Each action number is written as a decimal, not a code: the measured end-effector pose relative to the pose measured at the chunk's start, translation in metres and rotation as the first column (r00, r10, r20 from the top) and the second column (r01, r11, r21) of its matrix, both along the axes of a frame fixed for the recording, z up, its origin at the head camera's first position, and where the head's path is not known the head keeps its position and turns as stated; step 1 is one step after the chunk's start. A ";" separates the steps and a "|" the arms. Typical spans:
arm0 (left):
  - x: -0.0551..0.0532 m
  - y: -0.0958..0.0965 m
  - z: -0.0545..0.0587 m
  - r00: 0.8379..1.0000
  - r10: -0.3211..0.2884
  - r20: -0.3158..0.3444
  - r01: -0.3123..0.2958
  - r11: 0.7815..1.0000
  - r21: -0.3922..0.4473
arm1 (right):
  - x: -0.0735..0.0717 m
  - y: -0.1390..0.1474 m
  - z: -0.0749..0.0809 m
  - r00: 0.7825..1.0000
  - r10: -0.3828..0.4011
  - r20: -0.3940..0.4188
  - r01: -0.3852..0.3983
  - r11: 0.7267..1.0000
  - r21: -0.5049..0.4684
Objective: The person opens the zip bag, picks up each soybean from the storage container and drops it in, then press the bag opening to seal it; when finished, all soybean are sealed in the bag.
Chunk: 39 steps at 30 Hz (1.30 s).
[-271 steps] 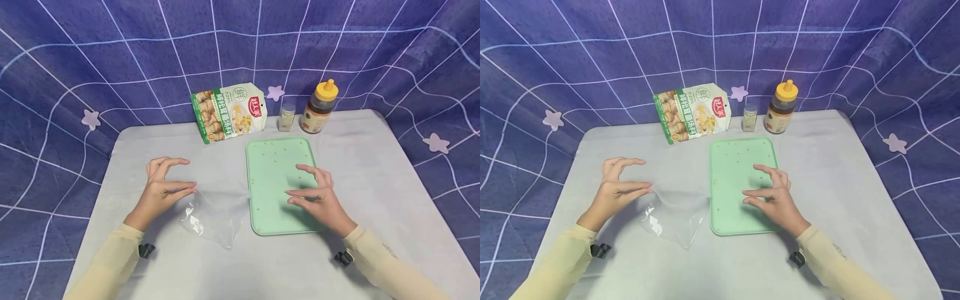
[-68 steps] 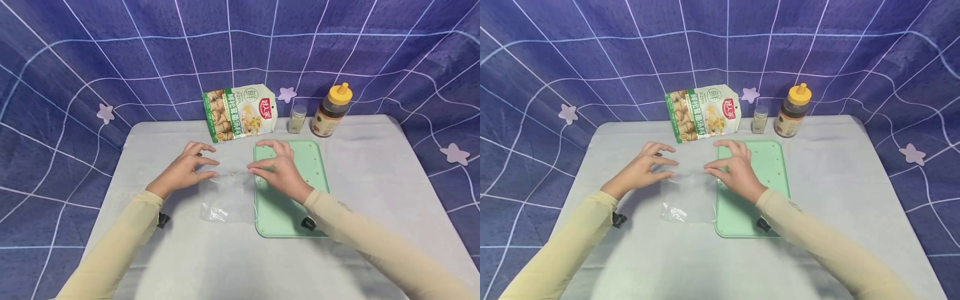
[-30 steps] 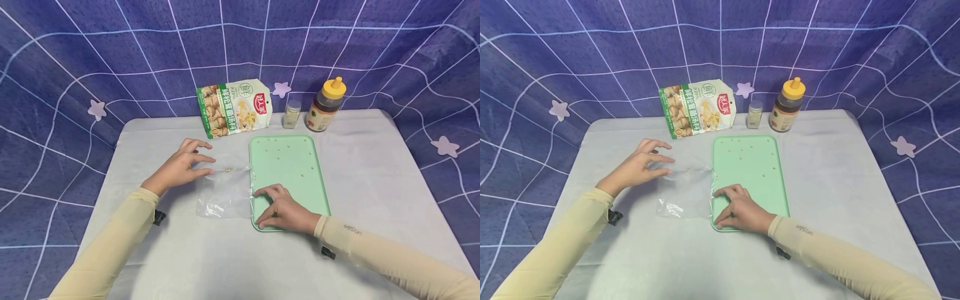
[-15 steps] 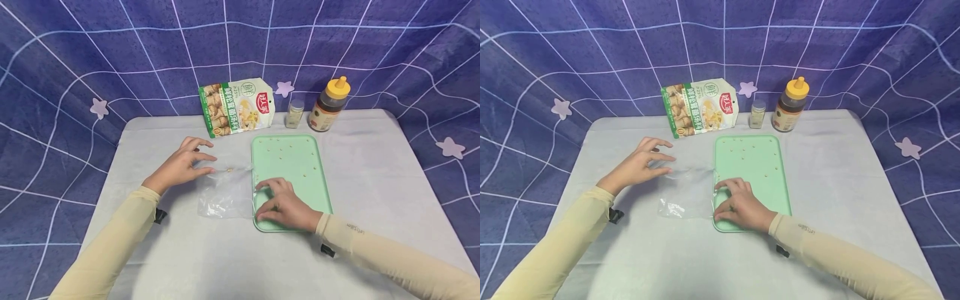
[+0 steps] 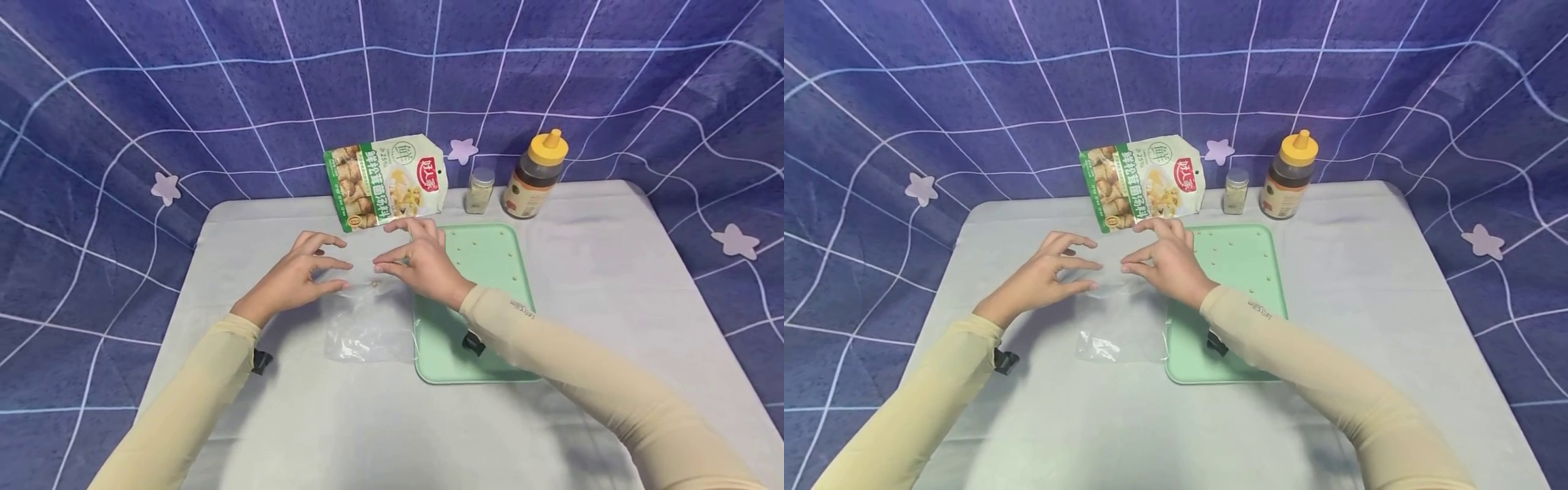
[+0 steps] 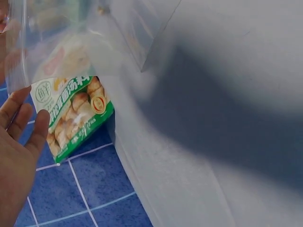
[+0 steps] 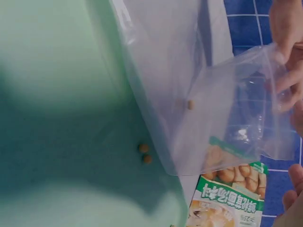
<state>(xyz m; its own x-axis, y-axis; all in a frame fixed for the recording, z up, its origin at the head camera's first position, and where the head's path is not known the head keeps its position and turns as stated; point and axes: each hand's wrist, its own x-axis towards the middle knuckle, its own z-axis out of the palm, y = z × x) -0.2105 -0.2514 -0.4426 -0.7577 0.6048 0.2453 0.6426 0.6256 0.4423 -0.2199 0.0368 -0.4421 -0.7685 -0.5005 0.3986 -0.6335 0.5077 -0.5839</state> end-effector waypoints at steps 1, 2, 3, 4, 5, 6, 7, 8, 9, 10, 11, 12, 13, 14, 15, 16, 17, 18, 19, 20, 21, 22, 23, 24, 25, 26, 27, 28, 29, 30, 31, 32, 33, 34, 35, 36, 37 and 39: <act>0.000 0.000 0.000 1.000 0.001 0.000 -0.001 1.000 -0.002 | -0.001 0.001 -0.001 1.000 -0.008 0.005 0.008 1.000 0.008; 0.001 0.000 0.000 1.000 0.003 -0.001 -0.003 1.000 -0.004 | -0.001 0.003 -0.002 1.000 -0.016 0.007 0.016 1.000 0.012; 0.002 -0.001 0.001 1.000 0.005 -0.001 -0.005 1.000 -0.005 | -0.001 0.005 -0.002 1.000 -0.022 0.011 0.022 1.000 0.009; 0.002 -0.002 0.001 1.000 0.006 -0.001 -0.006 1.000 -0.004 | -0.001 0.009 -0.002 1.000 -0.029 0.008 0.029 1.000 0.006; 0.004 -0.003 0.001 1.000 0.010 0.000 -0.010 1.000 -0.004 | -0.002 0.014 0.000 0.999 -0.036 0.004 0.036 0.999 -0.002; 0.004 -0.005 0.001 1.000 0.012 0.001 -0.012 1.000 -0.002 | -0.002 0.019 0.002 0.999 -0.043 -0.004 0.043 0.999 -0.012; 0.005 -0.006 0.001 1.000 0.014 0.004 -0.014 1.000 0.000 | -0.003 0.026 0.004 0.999 -0.050 -0.014 0.050 0.998 -0.026; 0.005 -0.007 0.001 1.000 0.015 0.005 -0.015 1.000 0.000 | -0.004 0.034 0.007 0.998 -0.060 -0.025 0.059 0.997 -0.044; 0.005 -0.008 0.001 1.000 0.015 0.008 -0.015 1.000 0.002 | -0.006 0.044 0.009 0.997 -0.071 -0.038 0.068 0.996 -0.064; 0.005 -0.009 0.000 1.000 0.015 0.009 -0.015 1.000 0.004 | -0.007 0.055 0.011 0.995 -0.086 -0.052 0.081 0.993 -0.080; 0.005 -0.009 0.000 1.000 0.015 0.011 -0.015 1.000 0.007 | -0.009 0.067 0.012 0.993 -0.106 -0.056 0.101 0.991 -0.093; 0.005 -0.010 -0.001 1.000 0.015 0.013 -0.015 1.000 0.012 | -0.011 0.079 0.011 0.990 -0.126 -0.063 0.119 0.988 -0.103; 0.005 -0.011 -0.001 1.000 0.015 0.017 -0.016 1.000 0.016 | -0.013 0.092 0.010 0.987 -0.145 -0.063 0.137 0.985 -0.108; 0.005 -0.012 -0.002 1.000 0.015 0.020 -0.016 1.000 0.021 | -0.014 0.105 0.006 0.985 -0.163 -0.060 0.156 0.982 -0.103; 0.005 -0.013 -0.003 1.000 0.016 0.023 -0.017 1.000 0.024 | -0.014 0.118 0.001 0.982 -0.182 -0.050 0.177 0.980 -0.090; 0.005 -0.014 -0.004 0.999 0.019 0.027 -0.020 0.999 0.027 | -0.013 0.129 -0.004 0.980 -0.199 -0.027 0.196 0.978 -0.072; 0.006 -0.016 -0.004 0.999 0.022 0.031 -0.023 0.999 0.029 | -0.011 0.139 -0.011 0.977 -0.214 -0.001 0.214 0.976 -0.048; 0.006 -0.017 -0.005 0.999 0.024 0.034 -0.025 0.999 0.029 | -0.009 0.148 -0.019 0.975 -0.223 0.025 0.223 0.975 -0.022; 0.007 -0.018 -0.004 0.999 0.026 0.036 -0.027 0.999 0.029 | -0.006 0.156 -0.026 0.971 -0.231 0.054 0.231 0.973 0.011; 0.007 -0.019 -0.004 0.999 0.027 0.037 -0.028 0.999 0.029 | -0.002 0.163 -0.034 0.969 -0.236 0.079 0.233 0.971 0.048; 0.008 -0.020 -0.003 0.999 0.029 0.038 -0.030 0.999 0.029 | 0.003 0.168 -0.041 0.967 -0.233 0.103 0.226 0.971 0.081; 0.008 -0.020 -0.003 0.999 0.030 0.038 -0.031 0.999 0.030 | 0.007 0.172 -0.047 0.966 -0.228 0.124 0.215 0.970 0.109; 0.008 -0.020 -0.002 0.999 0.029 0.036 -0.030 0.999 0.030 | 0.010 0.174 -0.053 0.966 -0.220 0.133 0.203 0.970 0.133; 0.007 -0.020 -0.001 0.999 0.029 0.034 -0.030 0.999 0.030 | 0.013 0.176 -0.057 0.968 -0.212 0.138 0.191 0.970 0.149; 0.007 -0.020 -0.001 0.999 0.028 0.033 -0.029 0.999 0.032 | 0.015 0.177 -0.062 0.970 -0.205 0.134 0.183 0.970 0.160; 0.006 -0.020 -0.001 0.999 0.027 0.031 -0.028 0.999 0.033 | 0.017 0.177 -0.065 0.971 -0.199 0.129 0.177 0.970 0.165; 0.005 -0.020 -0.001 0.999 0.025 0.028 -0.026 0.999 0.035 | 0.017 0.178 -0.067 0.973 -0.197 0.122 0.176 0.971 0.162; 0.004 -0.019 -0.001 0.999 0.019 0.026 -0.020 0.999 0.038 | 0.017 0.178 -0.069 0.973 -0.201 0.112 0.182 0.970 0.159; 0.002 -0.018 -0.001 1.000 0.014 0.025 -0.015 0.999 0.041 | 0.017 0.178 -0.071 0.973 -0.208 0.098 0.191 0.969 0.158; 0.001 -0.016 -0.001 1.000 0.006 0.024 -0.007 0.999 0.046 | 0.016 0.179 -0.072 0.972 -0.216 0.088 0.200 0.967 0.157; -0.001 -0.014 -0.002 1.000 -0.002 0.023 0.001 0.999 0.050 | 0.016 0.180 -0.073 0.971 -0.224 0.078 0.210 0.964 0.161; -0.002 -0.012 -0.002 1.000 -0.010 0.022 0.009 0.998 0.054 | 0.016 0.182 -0.074 0.970 -0.233 0.073 0.219 0.962 0.166; -0.004 -0.010 -0.002 1.000 -0.018 0.021 0.017 0.998 0.059 | 0.016 0.184 -0.074 0.968 -0.241 0.070 0.226 0.958 0.174; -0.004 -0.009 -0.003 1.000 -0.022 0.021 0.021 0.998 0.060 | 0.015 0.184 -0.075 0.967 -0.247 0.067 0.231 0.955 0.184; -0.004 -0.009 -0.003 0.999 -0.025 0.020 0.023 0.998 0.060 | 0.015 0.185 -0.076 0.966 -0.249 0.065 0.233 0.953 0.195; -0.004 -0.009 -0.003 1.000 -0.026 0.018 0.025 0.998 0.059 | 0.015 0.185 -0.076 0.966 -0.251 0.064 0.233 0.951 0.205; -0.003 -0.010 -0.003 1.000 -0.024 0.018 0.023 0.998 0.058 | 0.015 0.185 -0.076 0.966 -0.251 0.065 0.232 0.949 0.214; -0.001 -0.012 -0.004 1.000 -0.018 0.016 0.017 0.998 0.055 | 0.015 0.184 -0.077 0.967 -0.247 0.064 0.227 0.947 0.226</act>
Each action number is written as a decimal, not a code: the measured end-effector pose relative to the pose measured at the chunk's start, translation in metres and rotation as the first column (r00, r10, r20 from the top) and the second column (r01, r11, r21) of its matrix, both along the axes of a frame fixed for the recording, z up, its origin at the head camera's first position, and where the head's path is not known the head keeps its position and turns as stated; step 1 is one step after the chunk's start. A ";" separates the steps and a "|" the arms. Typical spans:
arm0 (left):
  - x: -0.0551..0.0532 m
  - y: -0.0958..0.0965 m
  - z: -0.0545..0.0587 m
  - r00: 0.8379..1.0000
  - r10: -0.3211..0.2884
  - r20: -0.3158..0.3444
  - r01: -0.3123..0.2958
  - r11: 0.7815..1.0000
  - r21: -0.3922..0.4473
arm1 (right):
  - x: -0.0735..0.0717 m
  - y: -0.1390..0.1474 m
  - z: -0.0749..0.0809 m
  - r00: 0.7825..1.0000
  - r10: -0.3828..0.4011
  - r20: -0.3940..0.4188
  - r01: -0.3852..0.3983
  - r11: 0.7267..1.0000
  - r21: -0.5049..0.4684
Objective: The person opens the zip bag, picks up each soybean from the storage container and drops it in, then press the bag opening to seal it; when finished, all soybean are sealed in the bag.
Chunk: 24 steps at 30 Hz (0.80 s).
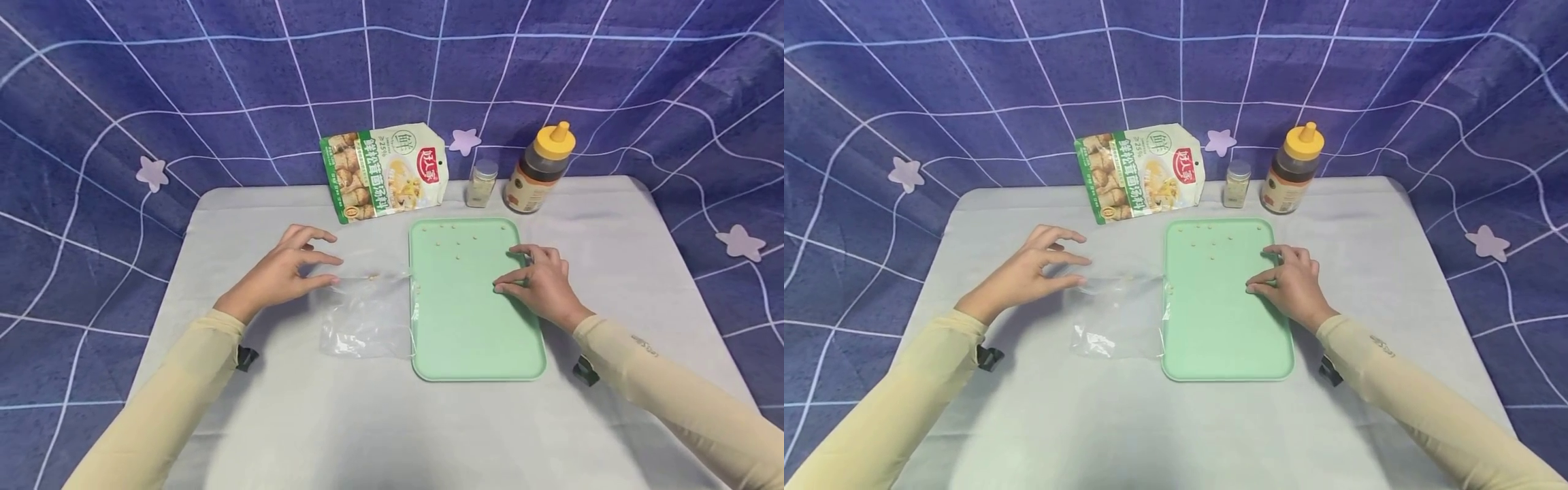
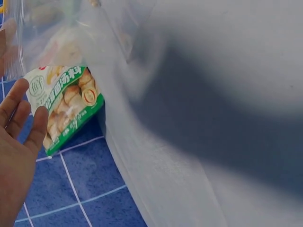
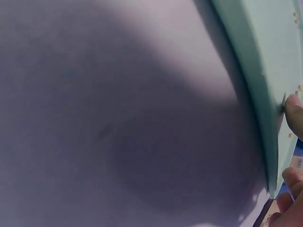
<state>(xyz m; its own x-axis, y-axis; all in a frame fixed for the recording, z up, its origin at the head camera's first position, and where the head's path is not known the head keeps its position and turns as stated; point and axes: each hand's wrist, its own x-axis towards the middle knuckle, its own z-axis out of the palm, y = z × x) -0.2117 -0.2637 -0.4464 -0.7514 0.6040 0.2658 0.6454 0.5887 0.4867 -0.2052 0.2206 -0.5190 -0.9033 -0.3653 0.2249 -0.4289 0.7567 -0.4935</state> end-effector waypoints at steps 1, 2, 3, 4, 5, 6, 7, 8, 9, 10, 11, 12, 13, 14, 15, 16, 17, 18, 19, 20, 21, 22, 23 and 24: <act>0.000 0.000 0.000 1.000 0.002 -0.001 -0.002 1.000 -0.001 | 0.000 0.000 0.000 1.000 -0.001 -0.002 0.001 1.000 0.002; 0.000 -0.001 0.000 1.000 0.005 -0.002 -0.005 1.000 0.000 | 0.000 0.000 0.000 1.000 -0.001 -0.004 0.001 1.000 -0.001; 0.000 -0.001 0.000 1.000 0.009 0.000 -0.009 1.000 0.001 | 0.000 0.000 0.001 1.000 0.000 -0.009 0.000 1.000 -0.007; 0.000 -0.001 0.000 1.000 0.011 0.002 -0.011 1.000 0.002 | -0.001 -0.002 0.002 1.000 0.002 -0.016 -0.003 1.000 -0.016; 0.000 -0.001 0.000 1.000 0.012 0.003 -0.012 1.000 0.002 | -0.001 -0.004 0.005 1.000 0.006 -0.024 -0.006 0.999 -0.031; 0.000 -0.001 0.000 1.000 0.014 0.004 -0.014 1.000 0.001 | -0.002 -0.008 0.009 0.999 0.013 -0.035 -0.014 0.999 -0.049; 0.000 -0.001 0.000 1.000 0.012 0.005 -0.012 1.000 0.003 | -0.003 -0.014 0.015 0.999 0.022 -0.047 -0.025 0.997 -0.070; -0.001 -0.001 0.000 1.000 0.010 0.007 -0.010 1.000 0.003 | -0.004 -0.022 0.023 0.998 0.034 -0.060 -0.039 0.995 -0.090; -0.001 -0.001 0.000 1.000 0.010 0.007 -0.010 1.000 0.002 | -0.006 -0.032 0.032 0.996 0.053 -0.077 -0.061 0.992 -0.111; -0.001 0.000 0.001 1.000 0.010 0.006 -0.010 1.000 0.002 | -0.007 -0.044 0.041 0.992 0.076 -0.099 -0.089 0.987 -0.134; -0.001 0.000 0.001 1.000 0.011 0.004 -0.011 1.000 0.001 | -0.008 -0.057 0.051 0.987 0.101 -0.122 -0.120 0.980 -0.158; -0.001 0.000 0.001 1.000 0.012 0.002 -0.012 1.000 0.001 | -0.009 -0.071 0.061 0.981 0.129 -0.145 -0.153 0.973 -0.172; -0.001 -0.001 0.000 1.000 0.013 0.000 -0.013 1.000 0.001 | -0.009 -0.086 0.070 0.974 0.157 -0.165 -0.187 0.965 -0.186; -0.001 -0.001 0.000 1.000 0.015 -0.001 -0.015 1.000 0.000 | -0.010 -0.101 0.078 0.966 0.188 -0.180 -0.223 0.954 -0.199; -0.001 -0.002 0.000 1.000 0.016 -0.001 -0.016 1.000 -0.002 | -0.010 -0.115 0.084 0.958 0.215 -0.190 -0.253 0.946 -0.202; 0.000 -0.002 -0.001 1.000 0.017 -0.002 -0.017 1.000 -0.002 | -0.011 -0.129 0.089 0.952 0.237 -0.192 -0.275 0.940 -0.202; 0.000 -0.002 -0.001 1.000 0.016 -0.005 -0.016 1.000 -0.002 | -0.011 -0.142 0.092 0.950 0.253 -0.186 -0.288 0.937 -0.198; 0.000 -0.001 -0.001 1.000 0.013 -0.007 -0.013 1.000 0.000 | -0.012 -0.153 0.094 0.948 0.267 -0.174 -0.298 0.935 -0.190; 0.000 -0.001 -0.002 1.000 0.010 -0.008 -0.010 1.000 0.002 | -0.013 -0.162 0.094 0.947 0.279 -0.162 -0.306 0.934 -0.182; -0.001 0.001 -0.002 1.000 0.006 -0.010 -0.006 1.000 0.003 | -0.015 -0.169 0.093 0.947 0.285 -0.147 -0.309 0.935 -0.172; -0.001 0.002 -0.002 1.000 0.003 -0.012 -0.003 1.000 0.003 | -0.016 -0.176 0.092 0.948 0.287 -0.136 -0.306 0.938 -0.160; -0.002 0.003 -0.002 1.000 -0.001 -0.014 0.001 1.000 0.002 | -0.018 -0.180 0.091 0.950 0.285 -0.129 -0.304 0.940 -0.156; -0.002 0.004 -0.002 1.000 -0.004 -0.015 0.004 1.000 -0.001 | -0.019 -0.183 0.090 0.951 0.284 -0.121 -0.300 0.941 -0.154; -0.002 0.004 -0.002 1.000 -0.004 -0.014 0.004 1.000 -0.006 | -0.020 -0.184 0.089 0.952 0.280 -0.120 -0.297 0.942 -0.158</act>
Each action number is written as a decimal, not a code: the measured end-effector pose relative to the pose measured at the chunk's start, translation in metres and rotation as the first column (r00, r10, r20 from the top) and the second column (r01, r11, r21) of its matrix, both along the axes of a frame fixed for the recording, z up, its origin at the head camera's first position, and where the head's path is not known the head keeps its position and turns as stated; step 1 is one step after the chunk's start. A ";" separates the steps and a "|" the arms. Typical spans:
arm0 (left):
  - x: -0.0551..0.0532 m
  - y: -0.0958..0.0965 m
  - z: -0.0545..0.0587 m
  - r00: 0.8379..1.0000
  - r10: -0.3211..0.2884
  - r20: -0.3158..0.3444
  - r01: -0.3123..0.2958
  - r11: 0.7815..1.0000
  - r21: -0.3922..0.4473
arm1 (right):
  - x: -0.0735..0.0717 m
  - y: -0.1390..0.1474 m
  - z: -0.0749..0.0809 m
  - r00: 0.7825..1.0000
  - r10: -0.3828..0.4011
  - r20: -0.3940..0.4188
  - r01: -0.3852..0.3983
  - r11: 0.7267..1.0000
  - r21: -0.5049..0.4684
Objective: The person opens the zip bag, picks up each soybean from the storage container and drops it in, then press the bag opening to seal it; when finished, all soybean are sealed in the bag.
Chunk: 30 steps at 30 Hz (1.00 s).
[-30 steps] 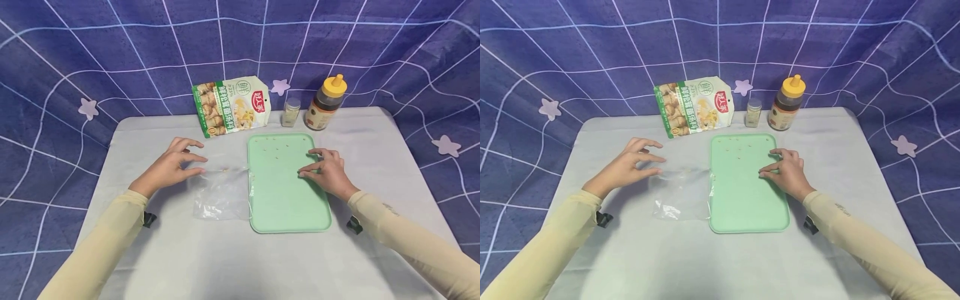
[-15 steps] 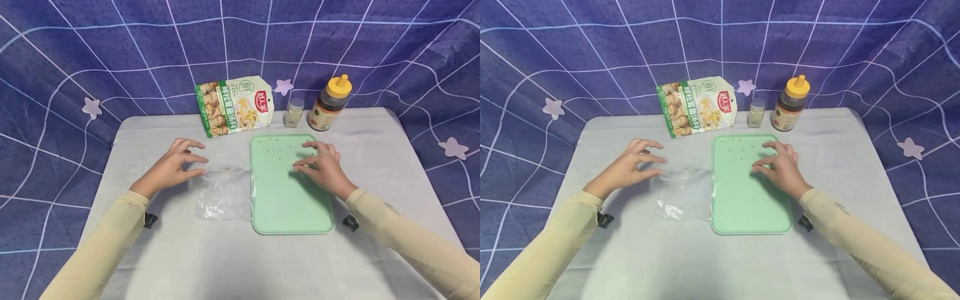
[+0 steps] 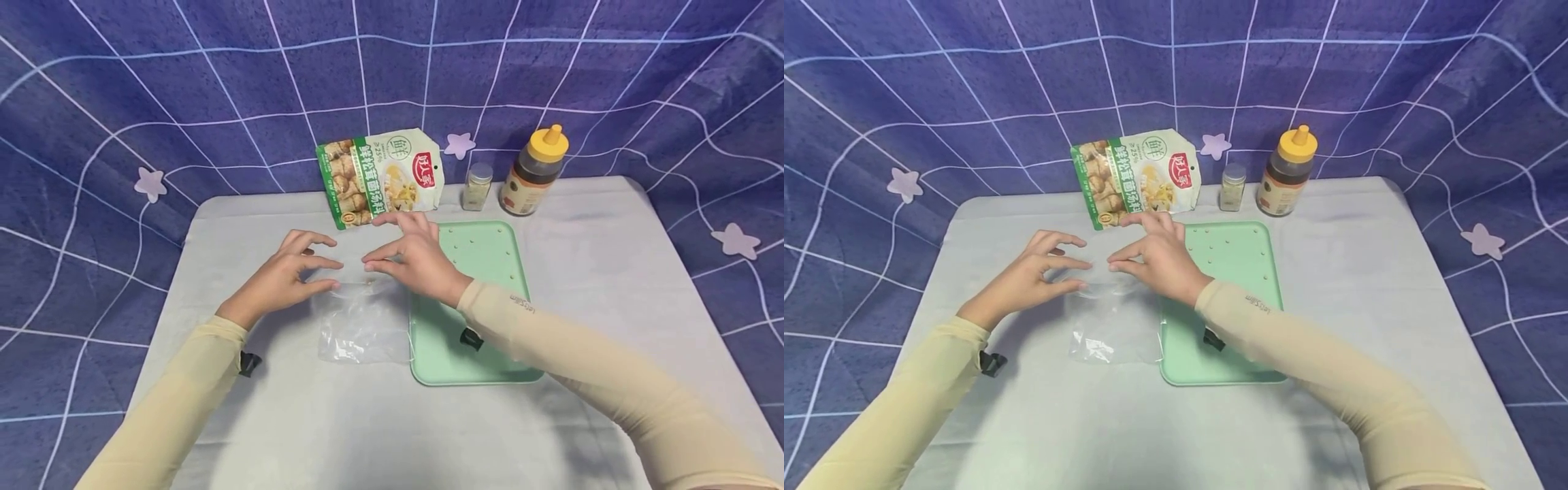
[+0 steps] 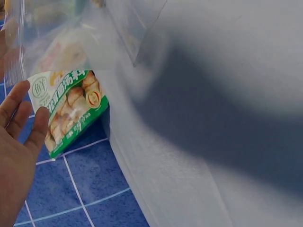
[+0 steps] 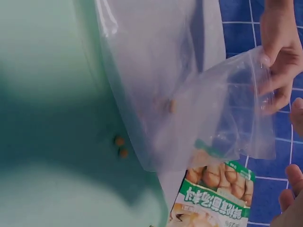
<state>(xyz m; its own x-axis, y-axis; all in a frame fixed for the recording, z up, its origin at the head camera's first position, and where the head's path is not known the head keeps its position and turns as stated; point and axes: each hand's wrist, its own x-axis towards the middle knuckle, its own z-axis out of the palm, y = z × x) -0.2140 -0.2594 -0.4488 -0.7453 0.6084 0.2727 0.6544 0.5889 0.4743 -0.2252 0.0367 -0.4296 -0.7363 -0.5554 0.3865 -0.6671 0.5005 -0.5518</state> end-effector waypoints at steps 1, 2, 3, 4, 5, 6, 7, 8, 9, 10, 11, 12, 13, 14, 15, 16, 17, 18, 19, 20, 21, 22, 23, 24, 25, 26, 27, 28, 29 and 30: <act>-0.001 0.001 -0.001 1.000 0.001 0.002 -0.001 1.000 -0.004 | -0.001 0.002 0.000 1.000 -0.008 0.002 0.008 1.000 -0.003; -0.001 0.002 -0.002 1.000 0.005 0.004 -0.005 1.000 -0.010 | -0.002 0.005 0.000 1.000 -0.020 0.002 0.020 1.000 -0.006; -0.002 0.003 -0.002 1.000 0.010 0.008 -0.010 1.000 -0.014 | -0.002 0.010 0.002 0.999 -0.034 0.006 0.034 0.999 -0.012; -0.002 0.004 -0.003 1.000 0.015 0.012 -0.015 1.000 -0.018 | -0.003 0.018 0.003 0.999 -0.049 0.005 0.049 0.999 -0.021; -0.003 0.004 -0.003 1.000 0.020 0.016 -0.020 1.000 -0.020 | -0.005 0.027 0.005 0.998 -0.066 0.003 0.066 0.997 -0.035; -0.004 0.005 -0.003 1.000 0.023 0.020 -0.023 0.999 -0.023 | -0.006 0.038 0.005 0.996 -0.086 0.003 0.086 0.995 -0.054; -0.004 0.005 -0.004 0.999 0.025 0.024 -0.025 0.999 -0.026 | -0.009 0.051 0.005 0.994 -0.109 0.002 0.109 0.992 -0.071; -0.005 0.005 -0.004 0.999 0.027 0.028 -0.026 0.999 -0.030 | -0.011 0.065 0.005 0.991 -0.137 0.004 0.137 0.987 -0.087; -0.005 0.006 -0.004 0.999 0.025 0.031 -0.024 0.999 -0.032 | -0.013 0.081 0.002 0.986 -0.169 0.008 0.169 0.980 -0.104; -0.005 0.006 -0.004 0.999 0.025 0.034 -0.024 0.999 -0.035 | -0.016 0.097 -0.001 0.980 -0.199 0.006 0.199 0.973 -0.118; -0.005 0.006 -0.004 0.999 0.025 0.034 -0.023 0.999 -0.037 | -0.018 0.114 -0.006 0.973 -0.232 0.011 0.232 0.965 -0.123; -0.005 0.006 -0.004 0.999 0.026 0.033 -0.024 0.999 -0.038 | -0.020 0.130 -0.011 0.965 -0.262 0.013 0.262 0.957 -0.122; -0.004 0.006 -0.004 0.999 0.027 0.032 -0.026 0.999 -0.038 | -0.022 0.146 -0.017 0.957 -0.288 0.013 0.288 0.951 -0.116; -0.004 0.006 -0.004 0.999 0.028 0.028 -0.027 0.999 -0.034 | -0.022 0.160 -0.023 0.948 -0.316 0.027 0.317 0.943 -0.105; -0.003 0.006 -0.003 0.999 0.026 0.024 -0.026 0.999 -0.028 | -0.022 0.174 -0.030 0.941 -0.337 0.033 0.338 0.936 -0.094; -0.002 0.005 -0.003 0.999 0.029 0.020 -0.028 0.999 -0.026 | -0.021 0.184 -0.037 0.936 -0.348 0.043 0.351 0.933 -0.081; -0.001 0.004 -0.002 0.999 0.028 0.015 -0.028 0.999 -0.022 | -0.021 0.193 -0.044 0.933 -0.357 0.051 0.360 0.931 -0.065; -0.001 0.004 -0.002 1.000 0.026 0.012 -0.026 1.000 -0.017 | -0.020 0.201 -0.051 0.930 -0.363 0.060 0.366 0.929 -0.050; -0.001 0.004 -0.001 1.000 0.023 0.010 -0.023 1.000 -0.015 | -0.018 0.207 -0.057 0.927 -0.368 0.072 0.371 0.928 -0.034; -0.001 0.004 -0.001 1.000 0.020 0.007 -0.019 1.000 -0.012 | -0.016 0.211 -0.063 0.925 -0.370 0.085 0.372 0.928 -0.016; -0.001 0.004 -0.001 1.000 0.017 0.007 -0.017 1.000 -0.013 | -0.014 0.214 -0.068 0.926 -0.366 0.089 0.368 0.930 -0.002; -0.001 0.005 -0.001 1.000 0.014 0.006 -0.014 1.000 -0.013 | -0.012 0.217 -0.072 0.928 -0.360 0.095 0.360 0.933 0.011; -0.001 0.005 -0.001 1.000 0.013 0.005 -0.013 1.000 -0.012 | -0.011 0.218 -0.076 0.931 -0.353 0.095 0.353 0.935 0.024; -0.001 0.006 -0.001 1.000 0.012 0.006 -0.012 1.000 -0.012 | -0.009 0.219 -0.079 0.934 -0.344 0.095 0.343 0.939 0.033; -0.001 0.006 -0.002 1.000 0.013 0.006 -0.013 1.000 -0.013 | -0.008 0.219 -0.082 0.939 -0.333 0.092 0.330 0.943 0.041; -0.001 0.007 -0.002 1.000 0.013 0.006 -0.013 1.000 -0.013 | -0.006 0.219 -0.085 0.943 -0.322 0.088 0.319 0.946 0.053; -0.001 0.008 -0.002 1.000 0.014 0.008 -0.014 1.000 -0.015 | -0.005 0.219 -0.087 0.946 -0.314 0.083 0.309 0.949 0.064; -0.001 0.008 -0.002 1.000 0.014 0.009 -0.014 1.000 -0.014 | -0.004 0.219 -0.089 0.949 -0.305 0.076 0.299 0.951 0.079; -0.001 0.009 -0.002 1.000 0.014 0.013 -0.014 1.000 -0.014 | -0.003 0.220 -0.091 0.952 -0.299 0.068 0.293 0.952 0.093; -0.002 0.010 -0.002 1.000 0.013 0.015 -0.013 1.000 -0.013 | -0.002 0.220 -0.093 0.953 -0.298 0.063 0.290 0.951 0.106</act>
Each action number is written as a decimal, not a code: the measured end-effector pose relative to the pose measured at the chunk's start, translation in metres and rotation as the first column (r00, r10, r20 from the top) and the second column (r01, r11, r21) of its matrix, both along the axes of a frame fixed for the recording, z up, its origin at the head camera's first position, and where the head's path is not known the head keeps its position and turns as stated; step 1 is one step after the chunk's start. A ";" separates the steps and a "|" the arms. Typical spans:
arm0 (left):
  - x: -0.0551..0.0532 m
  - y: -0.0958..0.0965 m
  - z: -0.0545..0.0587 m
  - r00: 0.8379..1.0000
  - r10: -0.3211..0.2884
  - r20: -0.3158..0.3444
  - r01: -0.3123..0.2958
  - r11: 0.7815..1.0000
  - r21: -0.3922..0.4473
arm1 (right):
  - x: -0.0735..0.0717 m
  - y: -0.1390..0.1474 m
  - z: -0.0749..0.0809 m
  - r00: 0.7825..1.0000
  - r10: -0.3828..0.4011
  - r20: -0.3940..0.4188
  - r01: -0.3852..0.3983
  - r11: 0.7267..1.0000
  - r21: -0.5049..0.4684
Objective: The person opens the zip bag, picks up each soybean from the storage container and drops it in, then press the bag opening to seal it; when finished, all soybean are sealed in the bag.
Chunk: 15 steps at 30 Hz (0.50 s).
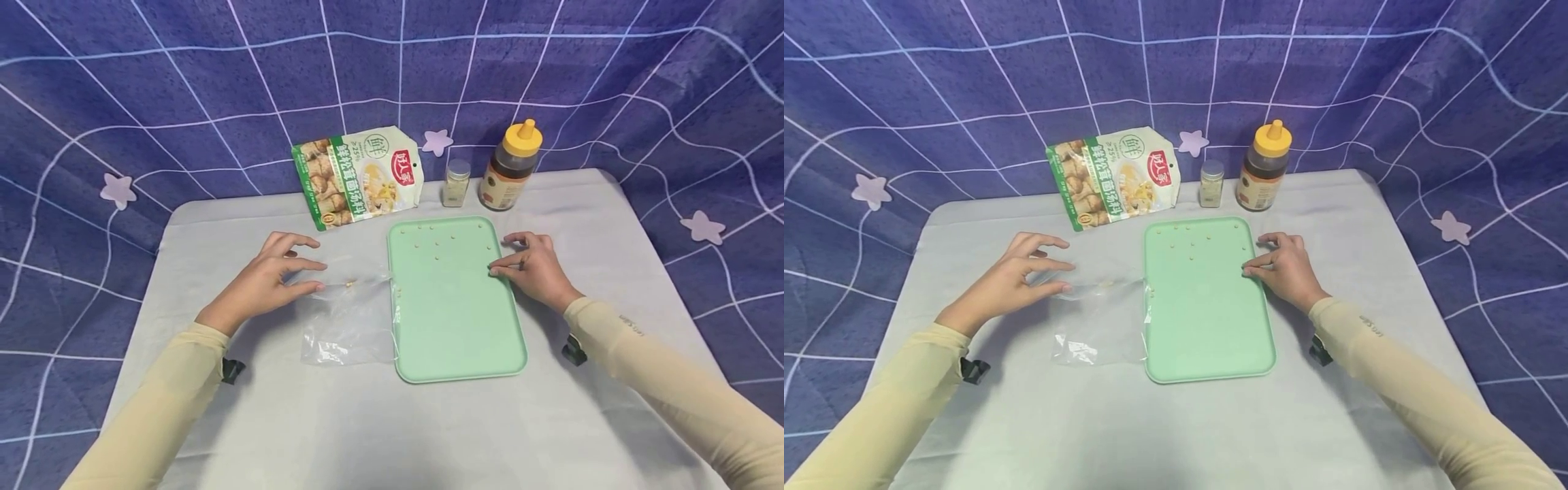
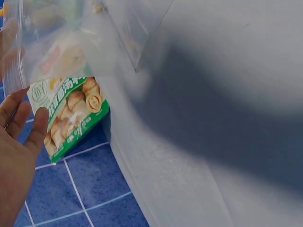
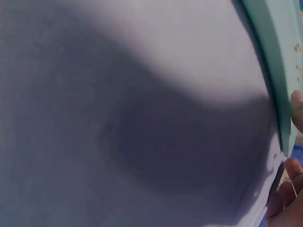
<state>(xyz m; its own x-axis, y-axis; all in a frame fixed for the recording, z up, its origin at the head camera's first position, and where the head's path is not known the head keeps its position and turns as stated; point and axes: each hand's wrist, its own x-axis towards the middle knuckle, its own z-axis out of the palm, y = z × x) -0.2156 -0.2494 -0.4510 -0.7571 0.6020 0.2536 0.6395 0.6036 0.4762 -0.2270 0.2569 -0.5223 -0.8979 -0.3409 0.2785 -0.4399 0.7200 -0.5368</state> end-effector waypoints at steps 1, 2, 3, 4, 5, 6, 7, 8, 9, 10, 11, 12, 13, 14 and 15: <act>0.001 -0.001 0.001 1.000 0.001 0.001 -0.001 1.000 0.001 | 0.000 -0.001 0.000 1.000 0.002 -0.003 -0.002 1.000 0.013; 0.001 -0.001 0.003 1.000 0.002 0.002 -0.002 1.000 0.001 | 0.000 -0.002 0.000 1.000 0.001 -0.004 -0.001 1.000 0.024; 0.001 -0.001 0.004 1.000 0.003 0.002 -0.003 1.000 0.002 | 0.000 -0.003 0.000 1.000 -0.001 -0.007 0.001 1.000 0.028; 0.001 -0.001 0.005 1.000 0.002 0.003 -0.002 1.000 0.003 | 0.000 -0.004 0.001 1.000 -0.002 -0.013 0.002 1.000 0.028; 0.001 0.000 0.005 1.000 0.001 0.003 -0.001 1.000 0.003 | -0.001 -0.005 0.002 1.000 -0.002 -0.020 0.002 1.000 0.021; 0.002 0.000 0.006 1.000 -0.001 0.002 0.001 1.000 0.003 | -0.001 -0.008 0.004 1.000 -0.004 -0.025 0.004 1.000 0.010; 0.002 0.000 0.006 1.000 -0.004 -0.001 0.004 1.000 0.004 | -0.001 -0.012 0.006 1.000 -0.003 -0.029 0.003 1.000 -0.006; 0.002 0.000 0.006 1.000 -0.004 -0.005 0.004 1.000 0.004 | -0.001 -0.018 0.011 0.999 0.004 -0.034 -0.005 0.999 -0.031; 0.002 0.000 0.006 1.000 -0.005 -0.009 0.005 1.000 0.005 | -0.001 -0.027 0.016 0.999 0.014 -0.044 -0.017 0.998 -0.061; 0.002 0.000 0.006 1.000 -0.005 -0.013 0.005 1.000 0.008 | -0.002 -0.037 0.022 0.997 0.032 -0.063 -0.038 0.995 -0.092; 0.003 -0.001 0.005 1.000 -0.004 -0.015 0.004 1.000 0.011 | -0.002 -0.049 0.030 0.995 0.053 -0.081 -0.063 0.990 -0.124; 0.003 -0.001 0.005 1.000 -0.002 -0.018 0.002 1.000 0.011 | -0.001 -0.064 0.039 0.992 0.078 -0.100 -0.093 0.984 -0.155; 0.004 -0.002 0.004 1.000 0.002 -0.020 -0.001 1.000 0.010 | -0.001 -0.080 0.049 0.987 0.105 -0.120 -0.126 0.975 -0.180; 0.005 -0.002 0.004 1.000 0.006 -0.019 -0.006 1.000 0.008 | 0.000 -0.097 0.059 0.980 0.140 -0.140 -0.167 0.965 -0.201; 0.005 -0.003 0.004 1.000 0.010 -0.017 -0.010 1.000 0.007 | 0.002 -0.114 0.069 0.973 0.175 -0.153 -0.205 0.955 -0.212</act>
<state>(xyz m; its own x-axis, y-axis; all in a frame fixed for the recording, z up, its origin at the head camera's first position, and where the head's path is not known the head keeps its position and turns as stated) -0.2101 -0.2523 -0.4475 -0.7589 0.5924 0.2704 0.6411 0.6069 0.4698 -0.2255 0.1433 -0.4536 -0.7732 -0.4164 0.4784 -0.6339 0.4834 -0.6037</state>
